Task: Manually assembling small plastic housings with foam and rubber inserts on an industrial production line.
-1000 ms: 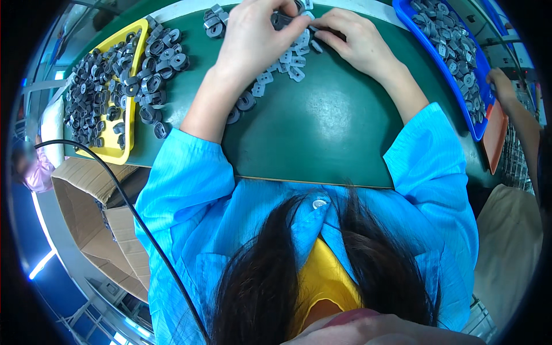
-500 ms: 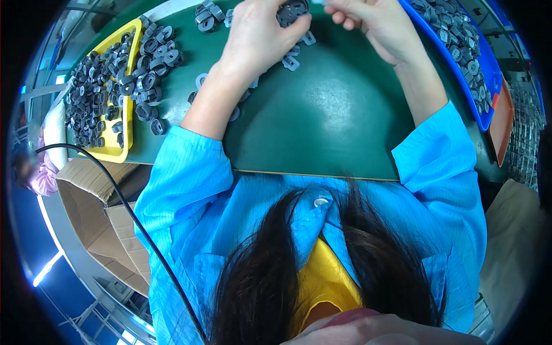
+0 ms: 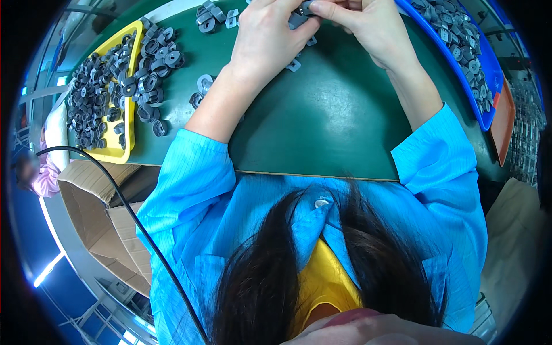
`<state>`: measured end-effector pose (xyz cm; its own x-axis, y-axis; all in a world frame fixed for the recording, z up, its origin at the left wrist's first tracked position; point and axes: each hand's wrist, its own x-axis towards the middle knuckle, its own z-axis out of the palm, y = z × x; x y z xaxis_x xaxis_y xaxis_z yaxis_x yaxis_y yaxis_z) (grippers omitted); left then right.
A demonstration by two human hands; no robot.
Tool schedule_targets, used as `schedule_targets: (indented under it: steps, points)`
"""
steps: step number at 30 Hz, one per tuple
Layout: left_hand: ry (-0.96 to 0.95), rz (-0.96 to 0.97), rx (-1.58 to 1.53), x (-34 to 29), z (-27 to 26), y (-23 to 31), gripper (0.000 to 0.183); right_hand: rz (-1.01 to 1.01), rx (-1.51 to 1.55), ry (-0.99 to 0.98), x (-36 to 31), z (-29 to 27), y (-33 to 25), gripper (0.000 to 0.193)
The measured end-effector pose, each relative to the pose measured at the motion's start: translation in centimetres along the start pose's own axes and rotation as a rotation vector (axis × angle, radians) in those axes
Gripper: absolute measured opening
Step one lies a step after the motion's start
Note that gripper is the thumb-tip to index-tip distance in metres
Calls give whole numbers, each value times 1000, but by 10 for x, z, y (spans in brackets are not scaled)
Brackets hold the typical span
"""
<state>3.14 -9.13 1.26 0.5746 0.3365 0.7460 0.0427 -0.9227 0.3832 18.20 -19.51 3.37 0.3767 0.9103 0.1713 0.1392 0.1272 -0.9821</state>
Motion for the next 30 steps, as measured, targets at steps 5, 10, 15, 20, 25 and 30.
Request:
schedule_targets:
  steps: [5, 10, 15, 20, 25, 30]
  points:
    - [-57, -103, 23, 0, -6, 5, 38, -27, -200, 84, -4, 6, 2, 17]
    - [6, -122, -14, 3, -2, 8, 35, 129, 93, -33, -4, -6, 9, 24]
    - [-14, 6, -10, 8, -10, 20, 41, 228, 374, -90, 2, -2, 25, 29]
    - [32, 16, -96, 5, -6, 11, 41, 228, 384, -58, 1, 1, 20, 15]
    - [-194, 36, -191, 10, -22, -1, 40, 408, 272, -346, 9, -35, 7, 19]
    - [-311, 51, -203, 7, -26, -2, 43, 296, 14, -374, 6, -30, -3, 16]
